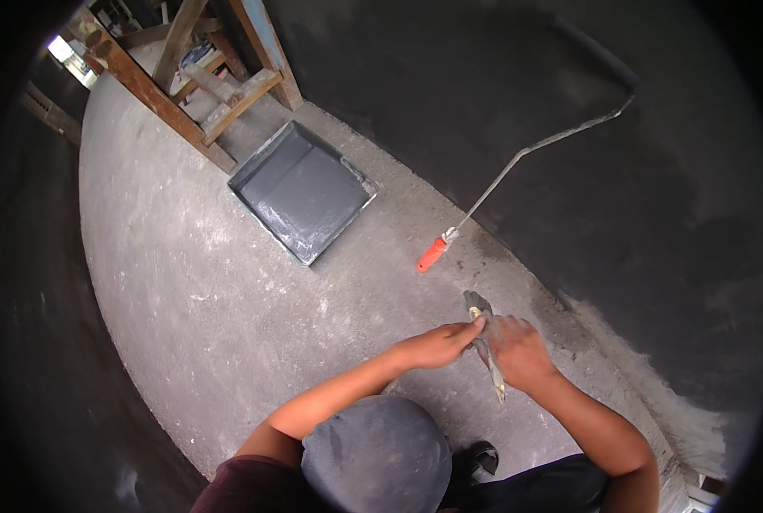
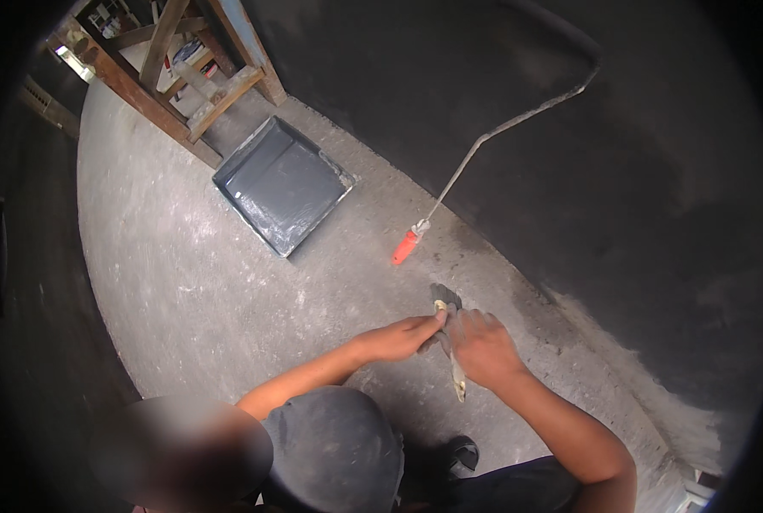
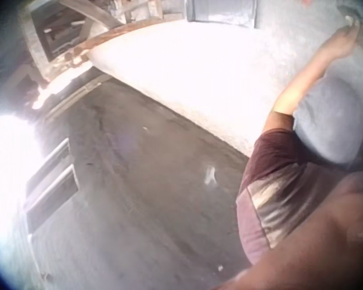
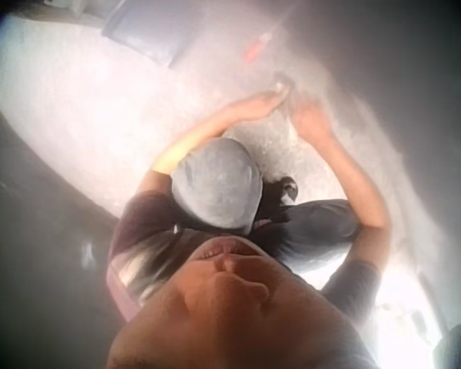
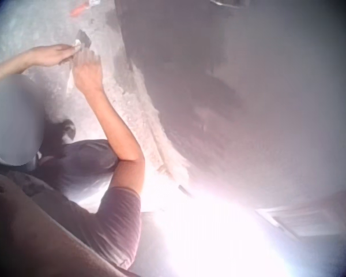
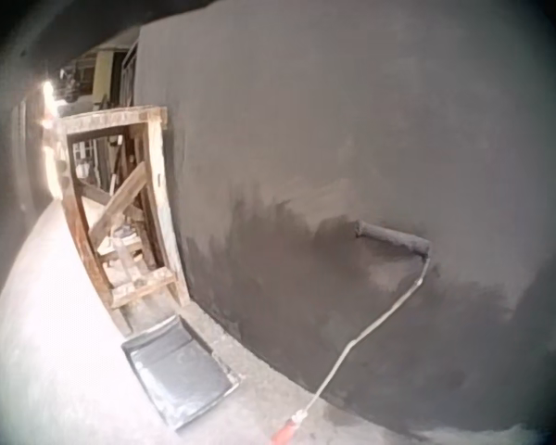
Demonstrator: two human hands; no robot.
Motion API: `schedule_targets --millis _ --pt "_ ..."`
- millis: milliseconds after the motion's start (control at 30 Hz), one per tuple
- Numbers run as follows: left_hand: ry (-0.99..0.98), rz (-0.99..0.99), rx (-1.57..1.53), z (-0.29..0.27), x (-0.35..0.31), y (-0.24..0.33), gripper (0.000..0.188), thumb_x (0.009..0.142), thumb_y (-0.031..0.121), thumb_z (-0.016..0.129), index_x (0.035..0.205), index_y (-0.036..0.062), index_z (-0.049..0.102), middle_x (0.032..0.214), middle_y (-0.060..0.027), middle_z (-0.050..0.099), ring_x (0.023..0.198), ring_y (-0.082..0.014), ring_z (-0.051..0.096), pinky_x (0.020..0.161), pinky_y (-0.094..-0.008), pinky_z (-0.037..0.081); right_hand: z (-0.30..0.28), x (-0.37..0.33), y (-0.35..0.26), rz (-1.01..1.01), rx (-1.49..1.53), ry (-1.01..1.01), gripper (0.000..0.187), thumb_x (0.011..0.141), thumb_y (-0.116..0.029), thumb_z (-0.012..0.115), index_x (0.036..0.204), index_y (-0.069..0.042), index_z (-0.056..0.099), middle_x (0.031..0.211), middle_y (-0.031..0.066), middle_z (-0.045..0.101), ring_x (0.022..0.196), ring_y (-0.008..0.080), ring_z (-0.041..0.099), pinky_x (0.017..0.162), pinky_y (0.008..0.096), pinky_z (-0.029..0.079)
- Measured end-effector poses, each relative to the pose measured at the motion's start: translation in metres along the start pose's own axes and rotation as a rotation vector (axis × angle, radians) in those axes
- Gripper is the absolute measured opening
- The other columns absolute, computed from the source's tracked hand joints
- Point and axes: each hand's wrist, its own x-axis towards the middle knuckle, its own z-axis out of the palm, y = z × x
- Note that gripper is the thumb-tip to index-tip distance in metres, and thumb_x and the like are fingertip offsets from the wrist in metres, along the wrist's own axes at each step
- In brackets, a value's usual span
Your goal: The person kneels on the floor and uses a paintbrush to apply grey paint to the lower section of a concrete wall. They repeatedly dip the brush into a paint tray to reload paint and continue brushing along the wall's base.
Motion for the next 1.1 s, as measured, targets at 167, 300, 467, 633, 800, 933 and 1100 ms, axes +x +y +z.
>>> schedule_targets --millis 167,300,467,633,800,933,1100 --pt "0.409 -0.174 0.059 -0.071 -0.026 -0.045 0.073 0.107 0.063 0.049 0.134 -0.0025 0.066 0.107 -0.0167 0.071 0.09 -0.0235 0.068 0.087 -0.041 0.055 -0.002 -0.005 0.023 0.139 0.147 0.144 0.039 0.091 -0.022 0.074 0.12 0.004 0.069 0.104 0.018 0.07 0.091 0.0346 0.071 0.079 0.0432 0.058" --pt "1.236 -0.275 -0.231 -0.18 -0.062 -0.133 0.067 0.106 0.05 0.06 0.139 -0.0086 0.058 0.114 -0.0238 0.073 0.087 -0.0245 0.071 0.083 -0.0411 0.056 -0.01 -0.004 0.03 0.257 0.297 0.228 0.031 0.092 -0.02 0.075 0.116 0.0 0.072 0.097 0.0184 0.071 0.086 0.0386 0.072 0.079 0.0443 0.059" --pt "1.41 -0.092 -0.287 -0.265 -0.073 -0.188 0.051 0.105 0.034 0.064 0.136 -0.007 0.062 0.12 -0.023 0.072 0.097 -0.0246 0.071 0.086 -0.0363 0.056 -0.018 -0.001 0.028 0.397 0.479 0.128 0.029 0.093 -0.02 0.074 0.116 -0.002 0.073 0.096 0.0191 0.072 0.089 0.0389 0.073 0.079 0.0448 0.059" --pt "1.383 -0.164 -0.019 -0.284 -0.069 -0.191 0.03 0.104 0.018 0.063 0.118 -0.0073 0.07 0.099 -0.0149 0.076 0.082 -0.0221 0.071 0.075 -0.0354 0.055 -0.022 0.001 0.024 0.398 0.489 0.093 0.03 0.094 -0.022 0.073 0.117 -0.002 0.073 0.097 0.0192 0.073 0.088 0.0375 0.073 0.08 0.044 0.058" --pt "1.268 0.036 -0.428 -0.275 -0.062 -0.19 0.021 0.103 0.011 0.061 0.121 -0.0014 0.061 0.089 -0.008 0.067 0.069 -0.0146 0.062 0.062 -0.0309 0.051 -0.021 -0.015 0.026 0.361 0.517 0.081 0.032 0.096 -0.024 0.071 0.12 -0.003 0.073 0.098 0.0182 0.073 0.087 0.0365 0.073 0.081 0.0446 0.058" --pt "1.238 0.0 -0.362 -0.274 -0.056 -0.183 0.019 0.107 0.01 0.06 0.122 0.001 0.051 0.087 -0.0044 0.06 0.066 -0.0116 0.056 0.059 -0.0281 0.049 -0.01 -0.03 0.033 0.341 0.513 0.003 0.033 0.098 -0.026 0.069 0.121 -0.002 0.072 0.097 0.02 0.072 0.086 0.0383 0.073 0.081 0.0462 0.059" --pt "1.14 0.107 -0.604 -0.258 -0.054 -0.178 0.025 0.105 0.006 0.059 0.127 0.0031 0.046 0.1 -0.0054 0.061 0.079 -0.0127 0.061 0.07 -0.0292 0.056 -0.003 -0.042 0.041 0.315 0.512 0.002 0.034 0.099 -0.026 0.067 0.12 0.0 0.071 0.098 0.0223 0.072 0.089 0.0395 0.072 0.082 0.046 0.059"
